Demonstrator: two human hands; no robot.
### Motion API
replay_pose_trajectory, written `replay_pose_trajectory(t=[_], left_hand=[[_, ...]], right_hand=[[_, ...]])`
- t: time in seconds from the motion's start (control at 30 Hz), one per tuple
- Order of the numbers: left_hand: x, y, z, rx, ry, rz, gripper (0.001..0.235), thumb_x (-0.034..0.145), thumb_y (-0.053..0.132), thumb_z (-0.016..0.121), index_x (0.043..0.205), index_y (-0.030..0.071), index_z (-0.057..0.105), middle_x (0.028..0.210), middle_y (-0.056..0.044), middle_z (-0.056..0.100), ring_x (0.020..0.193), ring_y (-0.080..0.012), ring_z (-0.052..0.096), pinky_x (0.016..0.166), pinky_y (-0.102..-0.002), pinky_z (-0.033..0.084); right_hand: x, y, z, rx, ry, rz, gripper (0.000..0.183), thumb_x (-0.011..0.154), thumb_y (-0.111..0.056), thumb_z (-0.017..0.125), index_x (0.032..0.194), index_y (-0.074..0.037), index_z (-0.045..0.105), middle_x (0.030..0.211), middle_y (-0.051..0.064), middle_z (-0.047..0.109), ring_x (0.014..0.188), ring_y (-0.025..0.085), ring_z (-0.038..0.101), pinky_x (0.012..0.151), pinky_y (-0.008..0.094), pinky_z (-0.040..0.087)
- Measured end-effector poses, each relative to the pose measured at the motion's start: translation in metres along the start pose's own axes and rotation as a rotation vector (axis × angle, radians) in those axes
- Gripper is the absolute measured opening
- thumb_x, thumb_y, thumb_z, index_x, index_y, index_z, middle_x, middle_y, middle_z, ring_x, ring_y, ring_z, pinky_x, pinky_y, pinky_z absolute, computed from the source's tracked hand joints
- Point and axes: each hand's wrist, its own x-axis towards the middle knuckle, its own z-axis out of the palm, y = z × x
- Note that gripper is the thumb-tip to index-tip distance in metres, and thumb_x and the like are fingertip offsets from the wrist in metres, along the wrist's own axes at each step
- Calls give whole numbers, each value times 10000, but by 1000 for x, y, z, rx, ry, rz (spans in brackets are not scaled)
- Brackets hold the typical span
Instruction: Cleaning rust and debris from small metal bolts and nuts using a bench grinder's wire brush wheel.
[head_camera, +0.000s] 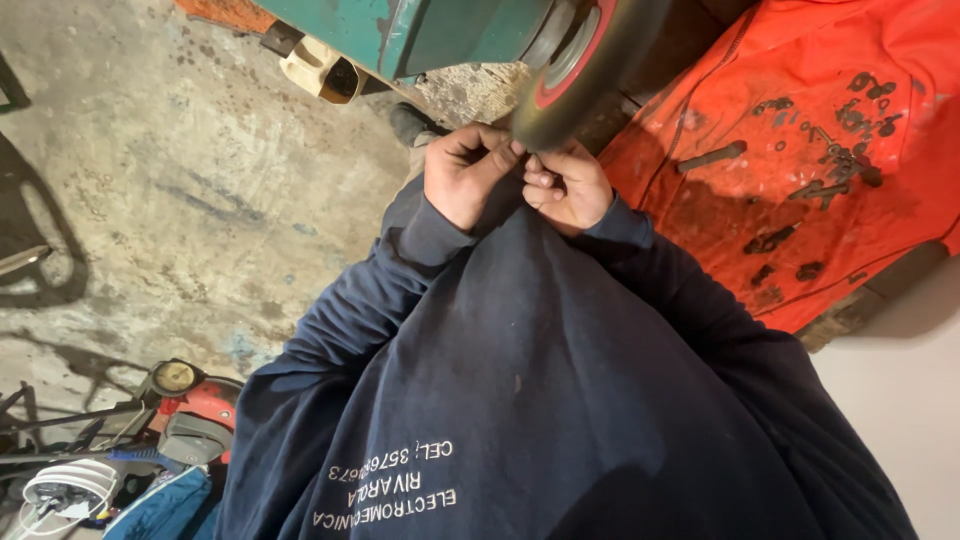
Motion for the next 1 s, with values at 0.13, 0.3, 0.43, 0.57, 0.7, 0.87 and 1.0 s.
replay_pose_trajectory(t=[0.13, 0.3, 0.43, 0.57, 0.7, 0.87, 1.0], left_hand=[[0, 9, 3, -95, -29, -60, 63, 1006, -12, 685, 964, -53, 661, 944, -93, 745, 872, -140, 698, 822, -293, 570], [-4, 17, 4, -76, -108, -45, 114, 1042, 28, 659, 1082, -78, 674, 969, -88, 736, 902, -143, 688, 859, -297, 571], [-6, 15, -4, -9, -123, -16, 106, 1043, 26, 676, 1081, -73, 678, 980, -89, 741, 914, -146, 696, 868, -298, 574], [-6, 9, -9, 102, -86, 0, 112, 1013, 19, 702, 1085, -67, 698, 997, -81, 742, 924, -128, 683, 867, -287, 569], [-7, 8, -9, 121, -57, -4, 105, 1003, 10, 707, 1079, -62, 709, 1013, -84, 743, 930, -123, 680, 863, -282, 569], [-6, 16, -3, 106, -67, 15, 95, 1010, 10, 698, 1072, -60, 712, 997, -89, 757, 917, -123, 698, 849, -280, 574], [-6, 9, -1, 115, -33, 56, 86, 1003, -4, 709, 1061, -66, 709, 999, -90, 747, 921, -116, 680, 848, -276, 564]], right_hand=[[-3, -5, 6, -46, -7, 8, 147, 1066, -77, 579, 1143, 23, 654, 922, 61, 651, 719, 76, 517, 568, 200, 368], [-6, -7, 11, -206, 62, -65, 110, 1053, -71, 581, 1113, 7, 632, 910, 92, 638, 709, 111, 538, 543, 219, 394], [-10, 0, 17, -380, 51, -129, 106, 1035, -81, 600, 1098, 1, 624, 917, 96, 643, 719, 120, 561, 547, 227, 402], [-15, 5, 34, -793, 73, -413, 124, 1066, -108, 638, 1113, 7, 635, 861, 44, 618, 671, 80, 517, 588, 232, 412], [-17, 5, 42, -995, 102, -557, 150, 1057, -119, 664, 1127, 8, 628, 826, 10, 614, 659, 75, 529, 606, 234, 433], [-9, 3, 21, -765, 41, -441, 107, 1068, -113, 642, 1105, -14, 627, 901, 54, 626, 692, 98, 529, 600, 245, 420], [-6, 2, 7, -361, -53, -258, 34, 1097, -75, 606, 1073, -51, 596, 1035, 105, 624, 812, 139, 549, 642, 258, 424]])
